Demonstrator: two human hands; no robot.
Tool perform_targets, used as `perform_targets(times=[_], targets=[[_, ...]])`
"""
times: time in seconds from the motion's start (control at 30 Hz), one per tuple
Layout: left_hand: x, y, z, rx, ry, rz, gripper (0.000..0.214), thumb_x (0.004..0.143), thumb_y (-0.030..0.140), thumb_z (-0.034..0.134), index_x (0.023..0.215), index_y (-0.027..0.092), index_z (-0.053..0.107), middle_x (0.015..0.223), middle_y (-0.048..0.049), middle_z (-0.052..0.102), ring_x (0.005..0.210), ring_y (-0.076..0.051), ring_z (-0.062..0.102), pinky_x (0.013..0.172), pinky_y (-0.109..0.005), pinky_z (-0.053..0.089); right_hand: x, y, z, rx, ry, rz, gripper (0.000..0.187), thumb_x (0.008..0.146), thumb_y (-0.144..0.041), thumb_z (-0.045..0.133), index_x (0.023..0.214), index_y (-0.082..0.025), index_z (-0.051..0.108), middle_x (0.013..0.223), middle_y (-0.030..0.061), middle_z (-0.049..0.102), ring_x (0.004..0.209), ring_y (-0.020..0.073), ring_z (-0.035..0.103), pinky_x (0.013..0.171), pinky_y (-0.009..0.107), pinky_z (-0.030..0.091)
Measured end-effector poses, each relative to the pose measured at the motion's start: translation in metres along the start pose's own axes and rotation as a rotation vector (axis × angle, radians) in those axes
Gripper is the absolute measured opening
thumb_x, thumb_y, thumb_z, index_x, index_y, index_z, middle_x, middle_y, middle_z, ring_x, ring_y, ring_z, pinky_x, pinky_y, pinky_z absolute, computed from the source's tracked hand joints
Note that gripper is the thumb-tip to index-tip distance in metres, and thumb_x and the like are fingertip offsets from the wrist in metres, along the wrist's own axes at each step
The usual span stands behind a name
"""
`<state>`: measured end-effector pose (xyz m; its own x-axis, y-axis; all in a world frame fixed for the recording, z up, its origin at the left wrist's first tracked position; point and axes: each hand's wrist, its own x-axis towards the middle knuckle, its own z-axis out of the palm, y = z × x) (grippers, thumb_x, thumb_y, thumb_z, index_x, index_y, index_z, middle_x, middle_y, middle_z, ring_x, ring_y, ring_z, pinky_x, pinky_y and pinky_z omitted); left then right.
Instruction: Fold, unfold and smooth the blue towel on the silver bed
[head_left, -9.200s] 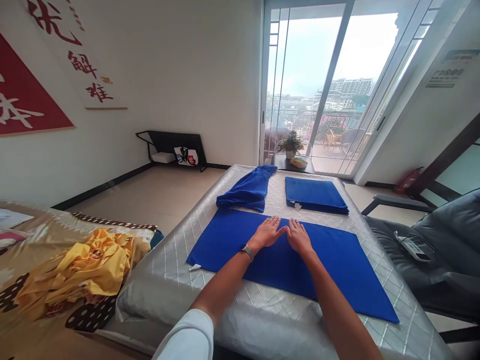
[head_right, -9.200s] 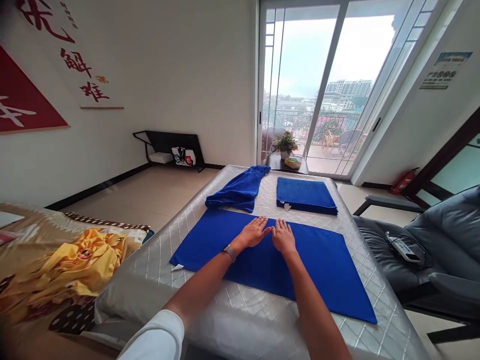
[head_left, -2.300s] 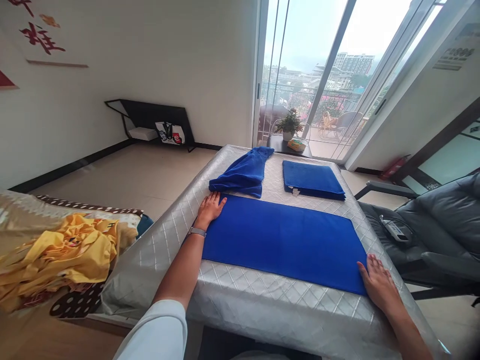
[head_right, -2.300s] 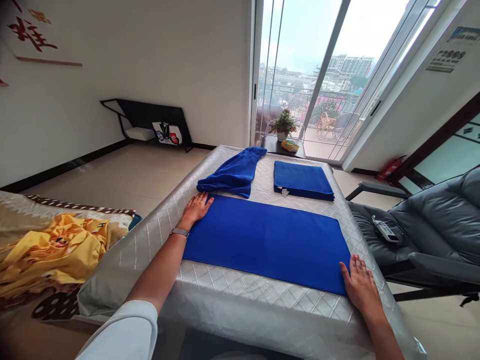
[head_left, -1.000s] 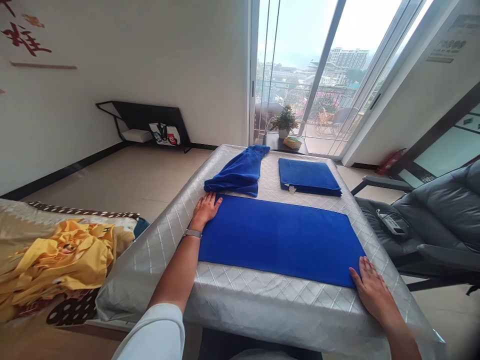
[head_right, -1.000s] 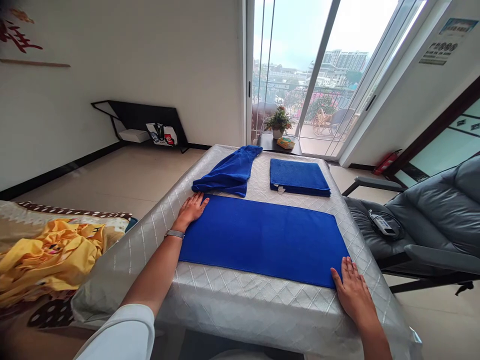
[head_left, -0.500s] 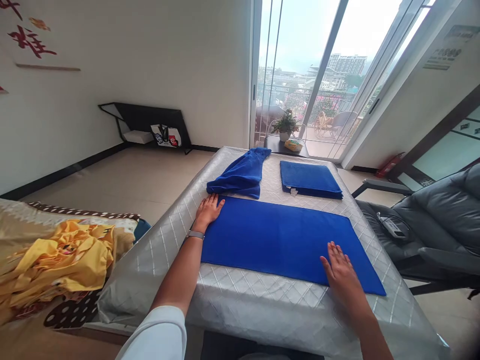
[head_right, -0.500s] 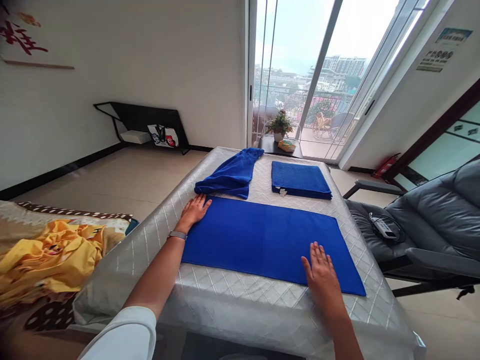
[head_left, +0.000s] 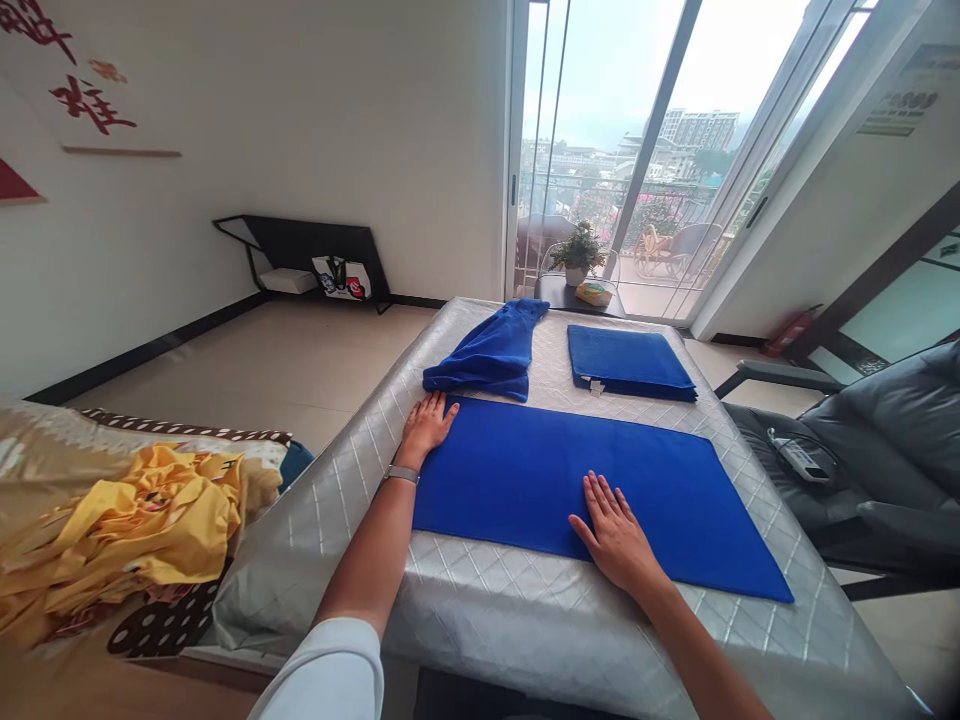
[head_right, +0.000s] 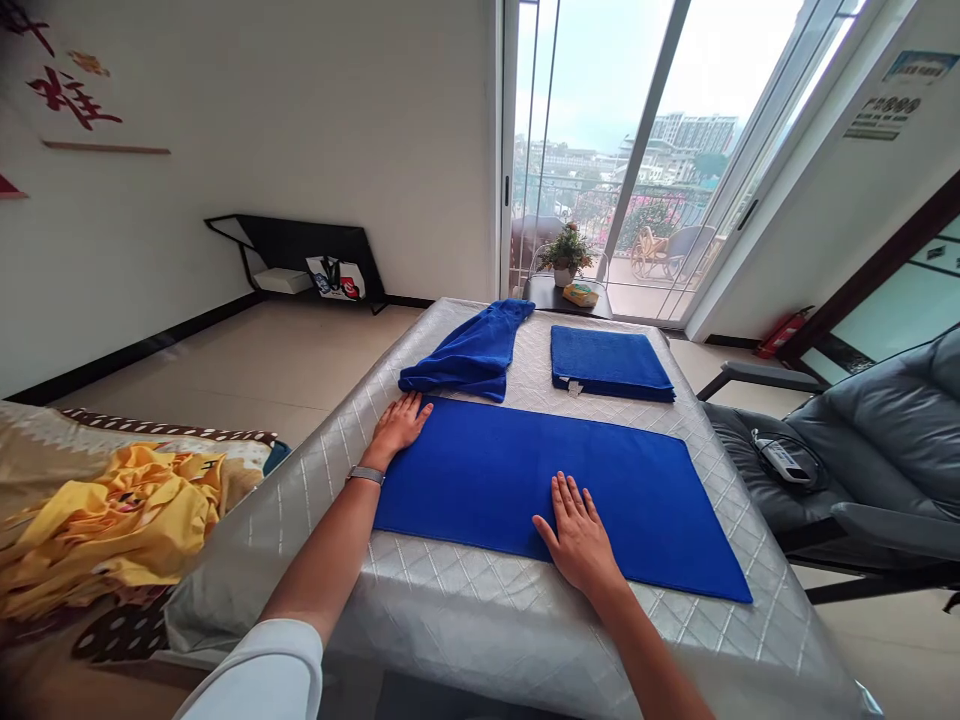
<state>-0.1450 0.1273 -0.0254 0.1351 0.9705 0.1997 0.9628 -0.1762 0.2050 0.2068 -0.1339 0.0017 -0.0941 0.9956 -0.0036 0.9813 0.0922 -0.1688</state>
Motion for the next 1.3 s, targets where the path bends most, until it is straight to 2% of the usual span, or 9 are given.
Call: perform_targets(times=[0.17,0.47,0.6,0.67,0.77,0.93,1.1,1.2,1.3], targets=[[0.0,-0.001,0.001,0.002,-0.003,-0.002,0.07,0.105,0.055,0.021,0.155,0.011,0.039,0.161,-0.0145,0.039,0.151,-0.027,0.031,0.126,-0.044,0.02,-0.029,0.048,0.001,-0.065,0.039,0.16,0.084,0.099,-0.069,0.014,0.162,-0.013,0.021,0.168,0.0088,0.022,0.156,0.0213,0.014,0.128,0.047,0.014],[-0.002,0.002,-0.006,-0.002,-0.029,-0.008,0.069,0.105,0.056,0.018,0.155,0.013,0.039,0.162,-0.014,0.037,0.152,-0.026,0.029,0.126,-0.046,0.02,-0.08,0.169,0.003,-0.075,0.139,0.47,0.09,0.095,-0.064,0.007,0.16,-0.004,0.024,0.167,0.0165,0.025,0.155,0.0268,0.018,0.126,0.05,0.017],[-0.002,0.003,-0.008,0.003,-0.032,-0.009,0.069,0.105,0.054,0.02,0.155,0.01,0.039,0.162,-0.0158,0.037,0.152,-0.028,0.03,0.126,-0.047,0.02,-0.088,0.19,-0.006,-0.067,0.135,0.543,0.092,0.094,-0.063,0.007,0.158,-0.001,0.028,0.165,0.0194,0.029,0.154,0.0295,0.022,0.124,0.053,0.021],[-0.002,0.003,-0.008,0.004,-0.035,0.0,0.069,0.105,0.053,0.021,0.154,0.008,0.04,0.162,-0.0168,0.036,0.152,-0.028,0.03,0.126,-0.046,0.02,-0.085,0.185,-0.01,-0.085,0.149,0.546,0.092,0.094,-0.064,0.006,0.157,0.0,0.03,0.164,0.0198,0.03,0.154,0.0302,0.022,0.124,0.053,0.02],[-0.002,0.003,-0.007,0.009,-0.035,0.002,0.068,0.105,0.052,0.021,0.154,0.009,0.04,0.161,-0.0166,0.037,0.152,-0.027,0.03,0.126,-0.046,0.02,-0.069,0.159,-0.014,-0.097,0.187,0.464,0.089,0.097,-0.062,0.006,0.157,-0.001,0.031,0.164,0.018,0.031,0.154,0.0286,0.021,0.125,0.051,0.018],[-0.002,0.002,-0.006,0.004,-0.024,0.003,0.069,0.105,0.054,0.019,0.155,0.01,0.04,0.161,-0.016,0.037,0.151,-0.027,0.031,0.125,-0.046,0.021,-0.016,0.078,-0.023,-0.038,0.156,0.218,0.08,0.102,-0.059,0.007,0.159,-0.01,0.032,0.164,0.0111,0.032,0.154,0.0226,0.021,0.126,0.046,0.018],[-0.001,0.001,-0.004,0.004,-0.032,-0.006,0.07,0.105,0.055,0.018,0.155,0.01,0.04,0.161,-0.0157,0.037,0.151,-0.027,0.031,0.125,-0.046,0.02,0.036,0.009,-0.023,0.009,0.033,0.034,0.078,0.103,-0.058,0.007,0.16,-0.008,0.028,0.167,0.0098,0.023,0.156,0.0202,0.014,0.127,0.042,0.014],[0.0,0.001,-0.002,0.007,-0.031,-0.005,0.071,0.105,0.056,0.018,0.155,0.01,0.039,0.162,-0.0155,0.037,0.152,-0.026,0.03,0.126,-0.046,0.019,0.052,-0.007,-0.014,0.009,-0.011,0.022,0.078,0.103,-0.058,0.006,0.16,-0.007,0.026,0.168,0.0102,0.02,0.156,0.0203,0.012,0.128,0.042,0.012],[0.001,-0.001,0.0,0.012,-0.028,-0.006,0.072,0.105,0.057,0.017,0.156,0.01,0.037,0.162,-0.015,0.037,0.152,-0.026,0.029,0.126,-0.045,0.018,0.053,0.0,-0.005,-0.023,-0.038,0.052,0.08,0.102,-0.061,0.006,0.161,-0.008,0.023,0.168,0.0089,0.018,0.156,0.0201,0.01,0.128,0.042,0.01]])
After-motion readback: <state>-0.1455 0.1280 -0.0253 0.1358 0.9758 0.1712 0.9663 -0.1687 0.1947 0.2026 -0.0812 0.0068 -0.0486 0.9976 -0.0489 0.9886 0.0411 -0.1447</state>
